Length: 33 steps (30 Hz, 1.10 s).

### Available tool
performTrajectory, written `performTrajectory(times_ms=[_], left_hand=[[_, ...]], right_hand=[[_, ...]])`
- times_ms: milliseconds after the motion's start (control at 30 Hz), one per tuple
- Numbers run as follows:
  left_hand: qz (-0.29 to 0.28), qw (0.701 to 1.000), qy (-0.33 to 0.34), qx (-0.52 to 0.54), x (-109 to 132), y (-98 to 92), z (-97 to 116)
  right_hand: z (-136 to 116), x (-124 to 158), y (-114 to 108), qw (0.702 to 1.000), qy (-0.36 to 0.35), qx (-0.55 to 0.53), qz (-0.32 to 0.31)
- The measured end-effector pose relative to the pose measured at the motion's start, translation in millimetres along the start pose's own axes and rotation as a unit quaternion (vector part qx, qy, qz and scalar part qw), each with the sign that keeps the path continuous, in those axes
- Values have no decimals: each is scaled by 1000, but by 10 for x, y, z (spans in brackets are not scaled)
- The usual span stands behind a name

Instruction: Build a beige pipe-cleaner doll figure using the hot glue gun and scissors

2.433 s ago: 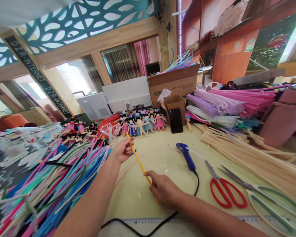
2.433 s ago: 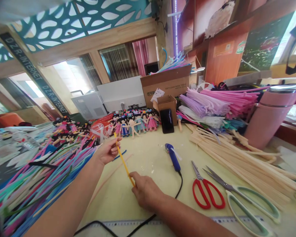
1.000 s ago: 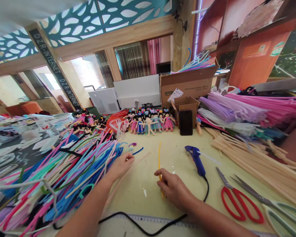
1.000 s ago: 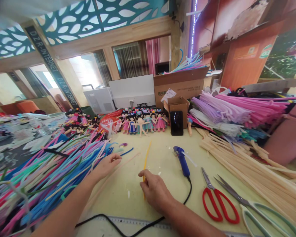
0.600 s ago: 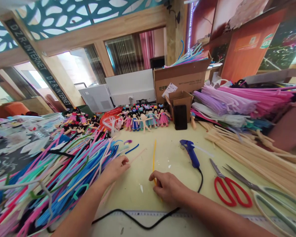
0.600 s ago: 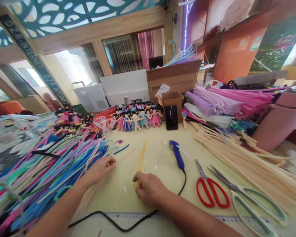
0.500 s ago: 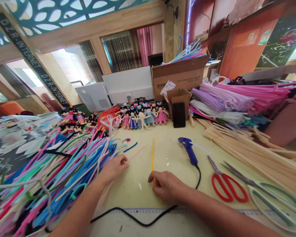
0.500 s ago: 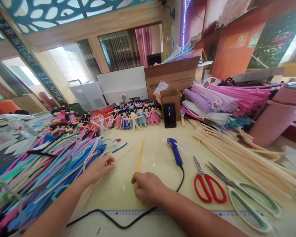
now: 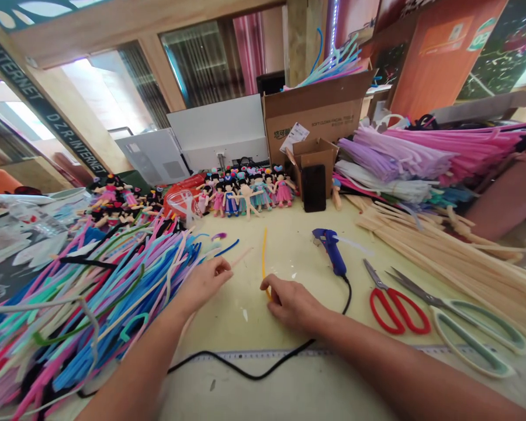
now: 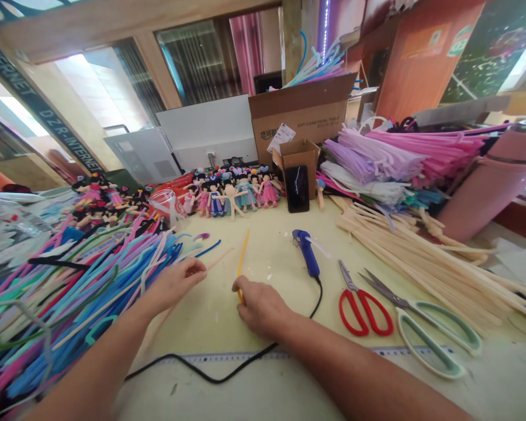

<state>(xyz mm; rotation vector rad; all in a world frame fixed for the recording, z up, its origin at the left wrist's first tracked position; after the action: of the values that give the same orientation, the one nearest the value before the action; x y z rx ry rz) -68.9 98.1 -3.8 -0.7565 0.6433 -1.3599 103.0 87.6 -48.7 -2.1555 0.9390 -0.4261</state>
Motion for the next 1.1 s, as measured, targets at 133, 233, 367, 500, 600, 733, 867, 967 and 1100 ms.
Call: performTrajectory(times_ms=[133,233,367,500,600,733,867,967,1100], left_hand=[[-139,950,-96,264,18,586,79],[-194,911,-120,345,46,915,189],[-191,880,-119,419,16,1091,268],[-172,870,-123,446,-41,1169,271],[-160,871,-133,445,-73,1198,239],[-148,881,-147,424,-105,1169,176],[-139,902,-156,377,-134,1118,130],[-133,921,-153,334,-146,1091,128],[-120,948,-128,267,-130,995,133]], right_hand=[[10,7,-105,997,3,-66,44],[27,15,-170,988,1,-134,79],[147,-6,-90,962,47,-261,71],[159,-25,0,945,61,-320,38],[172,-21,28,944,76,-321,26],[168,-12,52,957,79,-278,17],[170,0,108,960,96,-262,-3],[184,19,153,951,125,-283,-22],[166,44,196,942,143,-298,-50]])
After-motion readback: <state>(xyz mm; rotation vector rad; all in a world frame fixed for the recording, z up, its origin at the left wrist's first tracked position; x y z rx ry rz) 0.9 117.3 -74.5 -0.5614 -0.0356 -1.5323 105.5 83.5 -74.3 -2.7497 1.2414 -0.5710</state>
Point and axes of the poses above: each hand's wrist, its own x-axis away from the middle knuckle, its own y-axis out of the palm, z = x × y, the point moved 10 cm from there along -x, towards the middle knuckle, and after that the axes turned 2 degrees about -z, right-handed, at the moved point
